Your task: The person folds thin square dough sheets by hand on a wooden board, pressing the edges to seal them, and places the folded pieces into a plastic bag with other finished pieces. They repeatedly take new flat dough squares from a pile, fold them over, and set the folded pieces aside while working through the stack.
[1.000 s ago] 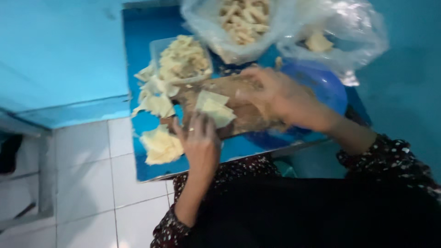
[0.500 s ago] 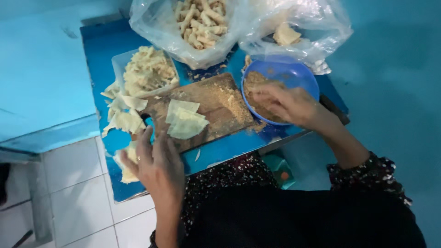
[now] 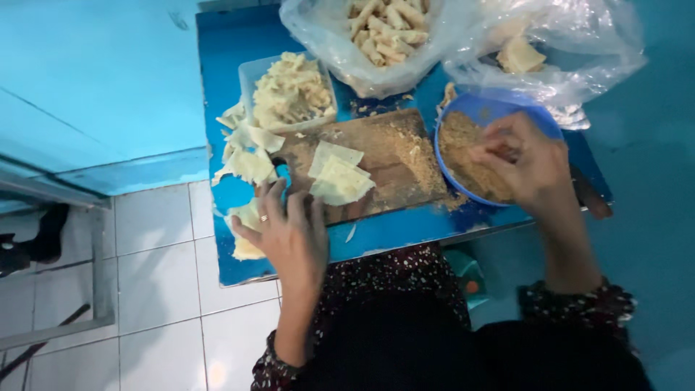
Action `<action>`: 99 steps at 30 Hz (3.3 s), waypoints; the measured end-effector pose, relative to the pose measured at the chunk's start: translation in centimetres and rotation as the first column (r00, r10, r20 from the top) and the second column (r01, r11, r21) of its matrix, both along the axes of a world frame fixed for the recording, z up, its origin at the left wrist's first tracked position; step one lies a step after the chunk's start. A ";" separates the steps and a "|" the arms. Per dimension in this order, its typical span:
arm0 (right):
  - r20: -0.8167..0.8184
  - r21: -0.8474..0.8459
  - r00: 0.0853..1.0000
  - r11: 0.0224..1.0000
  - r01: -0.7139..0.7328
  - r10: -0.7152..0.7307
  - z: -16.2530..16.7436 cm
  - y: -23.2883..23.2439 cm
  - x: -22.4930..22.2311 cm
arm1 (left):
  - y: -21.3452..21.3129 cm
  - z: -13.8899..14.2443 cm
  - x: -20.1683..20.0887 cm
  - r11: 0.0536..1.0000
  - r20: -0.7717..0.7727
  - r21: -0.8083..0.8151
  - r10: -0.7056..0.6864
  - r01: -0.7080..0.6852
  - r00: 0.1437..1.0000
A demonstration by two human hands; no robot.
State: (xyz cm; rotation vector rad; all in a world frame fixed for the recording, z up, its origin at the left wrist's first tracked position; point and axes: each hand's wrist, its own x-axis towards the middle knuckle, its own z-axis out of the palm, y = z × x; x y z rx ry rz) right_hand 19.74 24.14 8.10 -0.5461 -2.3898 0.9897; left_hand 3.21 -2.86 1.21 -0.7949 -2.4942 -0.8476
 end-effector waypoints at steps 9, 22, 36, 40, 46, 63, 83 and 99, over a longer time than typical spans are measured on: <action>-0.033 0.388 0.965 0.893 -0.227 0.259 -5.8 -11.0 -8.6 | 1.0 0.1 0.4 0.998 -0.027 0.046 -0.044 0.046 0.999; 0.062 0.414 0.993 0.903 -0.115 0.098 -2.4 -10.9 -6.7 | 1.3 0.2 0.4 0.971 -0.010 0.177 -0.162 0.161 0.987; -0.151 0.035 0.985 0.996 -0.077 0.081 -5.3 -11.8 -8.9 | 2.2 -1.0 -0.1 0.975 -0.095 0.146 -0.156 0.168 0.983; -0.181 0.264 0.977 0.963 -0.061 0.112 -5.3 -11.5 -9.1 | 2.1 -0.4 -0.1 0.981 -0.102 0.112 -0.149 0.160 0.984; -0.074 0.451 0.961 0.869 -0.204 0.265 -4.3 -10.8 -8.9 | 0.1 1.3 -0.7 0.953 -0.103 -0.141 -0.282 0.267 0.954; 0.170 0.246 0.930 0.899 -0.361 0.327 -4.1 -6.7 -12.2 | 1.6 0.9 -4.6 0.912 0.098 -0.082 -0.394 0.402 0.914; 0.095 0.300 0.889 0.838 -0.455 0.449 -4.4 -6.3 -12.4 | 1.4 0.7 -6.3 0.863 0.034 -0.058 -0.502 0.503 0.864; 0.062 0.340 0.943 0.881 -0.329 0.328 -5.0 -7.8 -12.4 | 1.2 0.8 -5.8 0.908 0.008 0.099 -0.411 0.408 0.912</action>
